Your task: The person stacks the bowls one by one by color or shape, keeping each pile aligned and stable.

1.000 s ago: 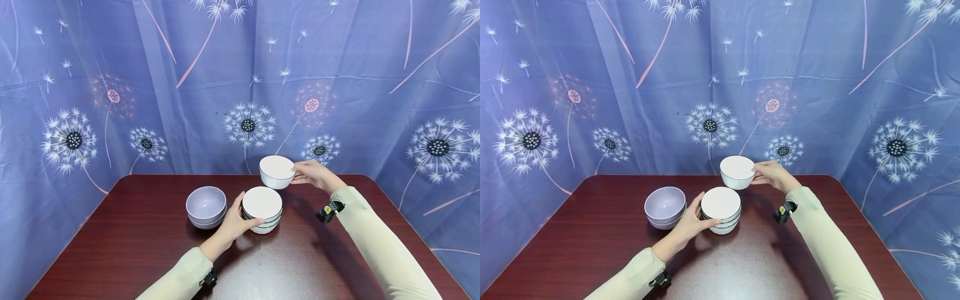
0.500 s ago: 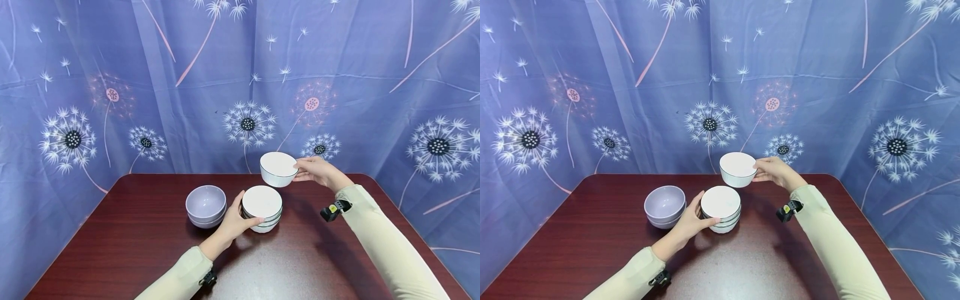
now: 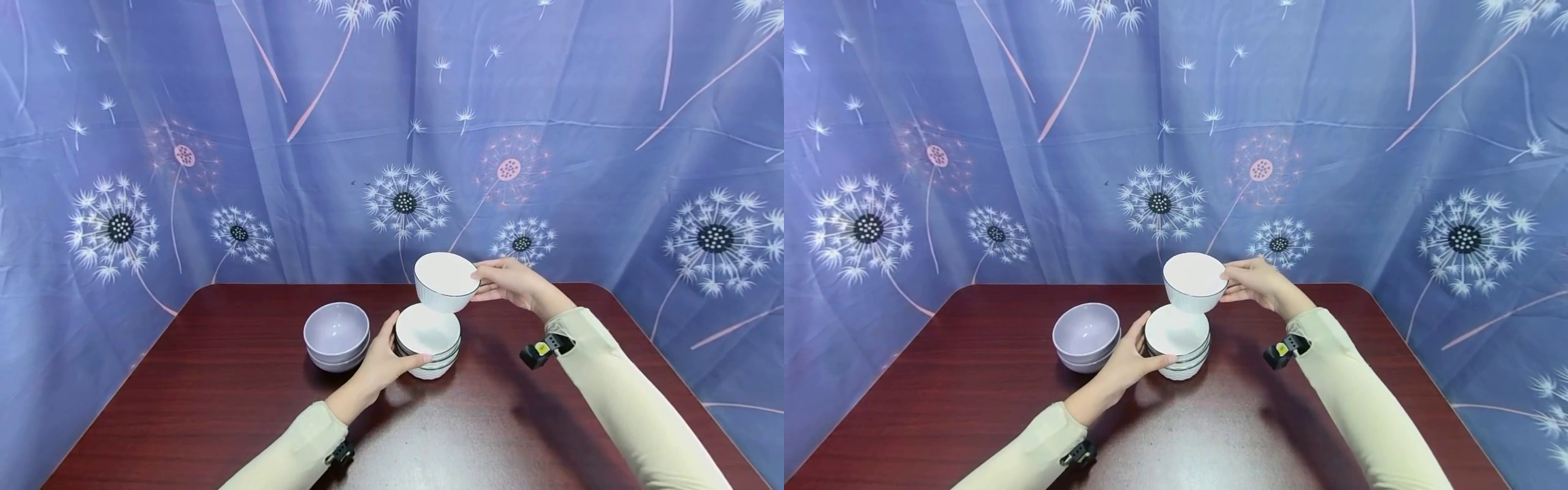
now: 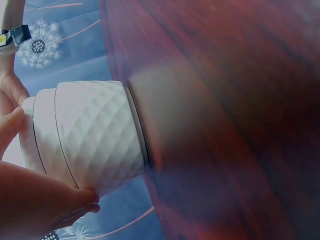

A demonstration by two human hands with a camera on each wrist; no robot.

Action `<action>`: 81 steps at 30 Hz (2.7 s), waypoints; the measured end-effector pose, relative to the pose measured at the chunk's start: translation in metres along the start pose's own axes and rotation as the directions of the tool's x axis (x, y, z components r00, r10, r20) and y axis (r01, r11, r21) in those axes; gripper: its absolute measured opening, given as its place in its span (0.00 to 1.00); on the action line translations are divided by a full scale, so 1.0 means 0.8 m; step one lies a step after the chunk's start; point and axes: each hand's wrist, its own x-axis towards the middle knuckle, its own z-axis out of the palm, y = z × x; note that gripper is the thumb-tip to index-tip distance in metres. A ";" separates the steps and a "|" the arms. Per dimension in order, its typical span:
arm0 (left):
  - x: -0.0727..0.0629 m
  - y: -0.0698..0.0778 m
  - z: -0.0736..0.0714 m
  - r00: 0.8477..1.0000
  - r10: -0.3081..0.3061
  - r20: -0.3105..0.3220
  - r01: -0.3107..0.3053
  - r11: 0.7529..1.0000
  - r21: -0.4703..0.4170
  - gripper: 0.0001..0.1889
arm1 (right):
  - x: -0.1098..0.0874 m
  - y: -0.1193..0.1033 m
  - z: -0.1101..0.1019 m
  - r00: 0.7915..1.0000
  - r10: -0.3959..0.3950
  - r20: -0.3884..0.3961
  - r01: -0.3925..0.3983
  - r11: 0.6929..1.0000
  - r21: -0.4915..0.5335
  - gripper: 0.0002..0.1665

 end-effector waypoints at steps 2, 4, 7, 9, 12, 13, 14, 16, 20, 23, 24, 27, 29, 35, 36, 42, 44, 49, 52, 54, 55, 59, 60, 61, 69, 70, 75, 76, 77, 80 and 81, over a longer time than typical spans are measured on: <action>0.000 0.000 0.000 1.000 0.000 0.000 0.000 1.000 -0.004 0.57 | -0.001 0.000 0.004 1.000 -0.004 0.006 0.004 1.000 0.004 0.35; 0.001 -0.001 0.000 1.000 0.001 0.001 -0.001 1.000 -0.009 0.57 | -0.001 0.000 0.008 1.000 -0.007 0.012 0.007 1.000 0.002 0.35; 0.001 0.000 0.000 1.000 0.004 0.004 -0.004 1.000 -0.013 0.57 | -0.002 0.001 0.012 1.000 -0.012 0.026 0.012 1.000 -0.004 0.36; 0.002 0.000 0.000 1.000 0.005 0.007 -0.005 1.000 -0.015 0.57 | -0.003 0.002 0.014 0.999 -0.013 0.036 0.014 1.000 -0.008 0.36; 0.002 0.000 0.000 1.000 0.006 0.010 -0.006 1.000 -0.018 0.56 | -0.003 0.003 0.017 0.999 -0.018 0.051 0.018 1.000 -0.006 0.35; 0.002 0.000 0.000 1.000 0.006 0.010 -0.006 1.000 -0.020 0.56 | -0.004 0.004 0.019 0.998 -0.020 0.054 0.020 1.000 -0.004 0.35; 0.002 0.000 0.000 1.000 0.003 0.010 -0.003 1.000 -0.019 0.56 | -0.005 0.004 0.020 0.998 -0.021 0.055 0.021 1.000 -0.004 0.35; 0.002 -0.001 -0.001 1.000 0.001 0.009 -0.001 1.000 -0.017 0.56 | -0.006 0.005 0.023 0.998 -0.025 0.057 0.025 1.000 -0.002 0.35; 0.002 -0.002 -0.001 1.000 -0.004 0.009 0.004 1.000 -0.011 0.56 | -0.009 0.008 0.028 0.999 -0.018 0.044 0.017 1.000 0.007 0.35; 0.002 -0.004 0.000 1.000 0.002 0.010 -0.002 1.000 -0.018 0.56 | -0.011 0.010 0.031 0.999 -0.019 0.049 0.019 1.000 0.016 0.35; 0.003 -0.004 0.000 1.000 0.005 0.010 -0.005 1.000 -0.021 0.56 | -0.011 0.011 0.032 0.998 -0.020 0.052 0.019 1.000 0.019 0.35; 0.003 -0.006 0.000 1.000 0.009 0.007 -0.009 1.000 -0.025 0.56 | -0.012 0.014 0.034 0.997 -0.032 0.070 0.030 0.999 0.024 0.35; 0.004 -0.006 0.000 1.000 0.012 0.004 -0.012 1.000 -0.027 0.56 | -0.012 0.015 0.035 0.997 -0.031 0.072 0.030 0.999 0.028 0.35; 0.004 -0.007 0.000 1.000 0.020 0.002 -0.020 0.999 -0.033 0.55 | -0.011 0.018 0.037 0.997 -0.022 0.072 0.020 1.000 0.018 0.34; 0.004 -0.007 0.000 1.000 0.020 0.002 -0.020 0.999 -0.036 0.55 | -0.011 0.019 0.037 0.997 -0.023 0.072 0.022 1.000 0.017 0.34; 0.003 -0.006 0.000 1.000 0.016 -0.002 -0.016 0.999 -0.041 0.55 | -0.011 0.022 0.040 0.996 -0.034 0.082 0.034 0.999 0.008 0.33; 0.004 -0.006 0.000 1.000 0.018 -0.003 -0.018 0.999 -0.042 0.55 | -0.012 0.023 0.041 0.995 -0.040 0.089 0.040 0.999 -0.003 0.32; 0.005 -0.005 -0.001 1.000 0.023 -0.006 -0.023 0.999 -0.037 0.55 | -0.013 0.021 0.045 0.995 -0.041 0.096 0.046 0.998 -0.042 0.32; 0.005 -0.005 -0.001 1.000 0.026 -0.006 -0.026 0.999 -0.035 0.55 | -0.014 0.021 0.047 0.994 -0.042 0.104 0.048 0.997 -0.056 0.32; 0.005 -0.005 0.000 0.999 0.040 -0.005 -0.040 0.999 -0.036 0.54 | -0.015 0.021 0.048 0.993 -0.043 0.112 0.050 0.997 -0.061 0.32; 0.005 -0.005 0.000 0.999 0.045 -0.005 -0.045 0.998 -0.039 0.52 | -0.015 0.022 0.048 0.992 -0.044 0.115 0.052 0.997 -0.065 0.32; 0.000 0.002 0.001 0.999 0.054 -0.008 -0.054 0.998 -0.032 0.49 | -0.014 0.026 0.047 0.992 -0.043 0.115 0.053 0.995 -0.086 0.32; 0.000 0.002 0.001 0.999 0.052 -0.009 -0.053 0.998 -0.031 0.49 | -0.014 0.026 0.046 0.993 -0.041 0.111 0.051 0.995 -0.090 0.32; -0.001 0.003 0.001 0.999 0.051 -0.010 -0.051 0.998 -0.030 0.49 | -0.014 0.027 0.046 0.993 -0.042 0.110 0.052 0.994 -0.092 0.32; 0.005 -0.005 0.001 0.999 0.052 -0.006 -0.052 0.997 -0.049 0.48 | -0.015 0.028 0.050 0.997 -0.040 0.066 0.047 0.993 -0.104 0.30; 0.005 -0.005 0.001 0.999 0.052 -0.005 -0.052 0.997 -0.049 0.48 | -0.015 0.028 0.050 0.997 -0.041 0.061 0.047 0.993 -0.105 0.30; 0.005 -0.005 0.001 0.999 0.049 -0.004 -0.049 0.998 -0.047 0.49 | -0.017 0.029 0.053 0.999 -0.043 0.029 0.046 0.993 -0.111 0.29; 0.005 -0.005 0.001 0.999 0.046 -0.004 -0.046 0.998 -0.044 0.49 | -0.017 0.029 0.053 0.999 -0.043 0.022 0.045 0.993 -0.111 0.29; 0.004 -0.005 0.001 0.999 0.044 -0.004 -0.044 0.998 -0.039 0.50 | -0.017 0.030 0.054 0.999 -0.042 0.014 0.044 0.993 -0.111 0.28; 0.003 -0.004 0.001 0.999 0.041 -0.007 -0.041 0.999 -0.025 0.50 | -0.018 0.031 0.055 0.999 -0.042 -0.003 0.041 0.993 -0.108 0.28; 0.003 -0.004 0.001 0.999 0.042 -0.007 -0.042 0.999 -0.021 0.50 | -0.018 0.031 0.055 0.999 -0.042 -0.006 0.041 0.994 -0.105 0.28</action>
